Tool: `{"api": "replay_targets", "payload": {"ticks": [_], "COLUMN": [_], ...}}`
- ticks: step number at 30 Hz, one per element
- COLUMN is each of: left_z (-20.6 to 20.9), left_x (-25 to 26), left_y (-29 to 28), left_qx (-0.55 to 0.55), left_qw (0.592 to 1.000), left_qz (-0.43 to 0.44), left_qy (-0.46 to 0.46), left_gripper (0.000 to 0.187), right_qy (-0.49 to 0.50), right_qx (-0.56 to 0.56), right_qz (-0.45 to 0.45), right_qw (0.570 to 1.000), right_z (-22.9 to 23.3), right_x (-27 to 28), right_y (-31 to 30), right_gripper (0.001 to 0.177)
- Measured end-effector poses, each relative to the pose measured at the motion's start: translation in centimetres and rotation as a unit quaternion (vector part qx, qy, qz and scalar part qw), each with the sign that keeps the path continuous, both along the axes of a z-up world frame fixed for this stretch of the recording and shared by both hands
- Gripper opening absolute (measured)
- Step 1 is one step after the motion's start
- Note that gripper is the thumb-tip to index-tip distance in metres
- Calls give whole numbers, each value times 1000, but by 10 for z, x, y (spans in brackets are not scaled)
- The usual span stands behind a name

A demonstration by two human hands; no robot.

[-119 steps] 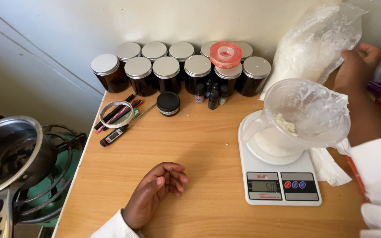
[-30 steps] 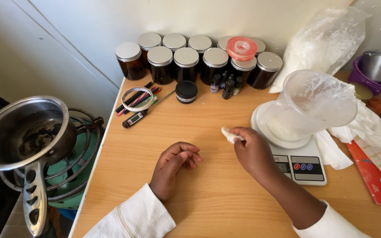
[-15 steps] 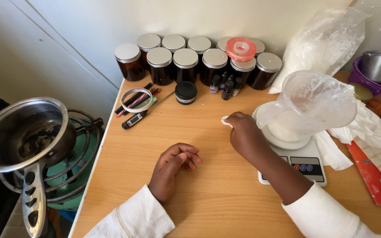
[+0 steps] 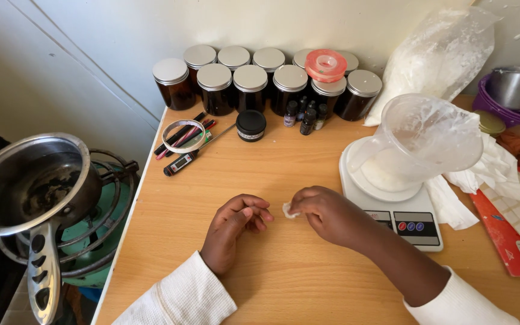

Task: Measuring wax flakes into a pitcher using a wooden spatula and a digital scale

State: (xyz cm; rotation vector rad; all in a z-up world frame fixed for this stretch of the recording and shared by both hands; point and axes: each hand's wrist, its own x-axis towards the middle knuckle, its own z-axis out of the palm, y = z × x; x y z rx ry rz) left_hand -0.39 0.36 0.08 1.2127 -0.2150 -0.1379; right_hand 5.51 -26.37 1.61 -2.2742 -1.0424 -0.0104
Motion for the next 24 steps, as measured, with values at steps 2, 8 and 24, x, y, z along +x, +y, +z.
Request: {"api": "replay_targets", "payload": {"ticks": [2, 8, 24], "left_z": [2, 1, 2], "left_x": [0, 1, -1], "left_y": [0, 1, 0], "left_qx": [10, 13, 18], "left_qw": [1000, 1000, 1000], "left_qz": [4, 3, 2], "left_qy": [8, 12, -2], "left_gripper": [38, 37, 37], "right_qy": [44, -56, 137], "right_qx": [4, -134, -244], "right_qz": [37, -174, -105], "right_qw": [998, 974, 954], "right_z": [5, -30, 49], "right_x": [3, 22, -31], "right_y": [-7, -23, -20], "right_gripper": [36, 56, 52]}}
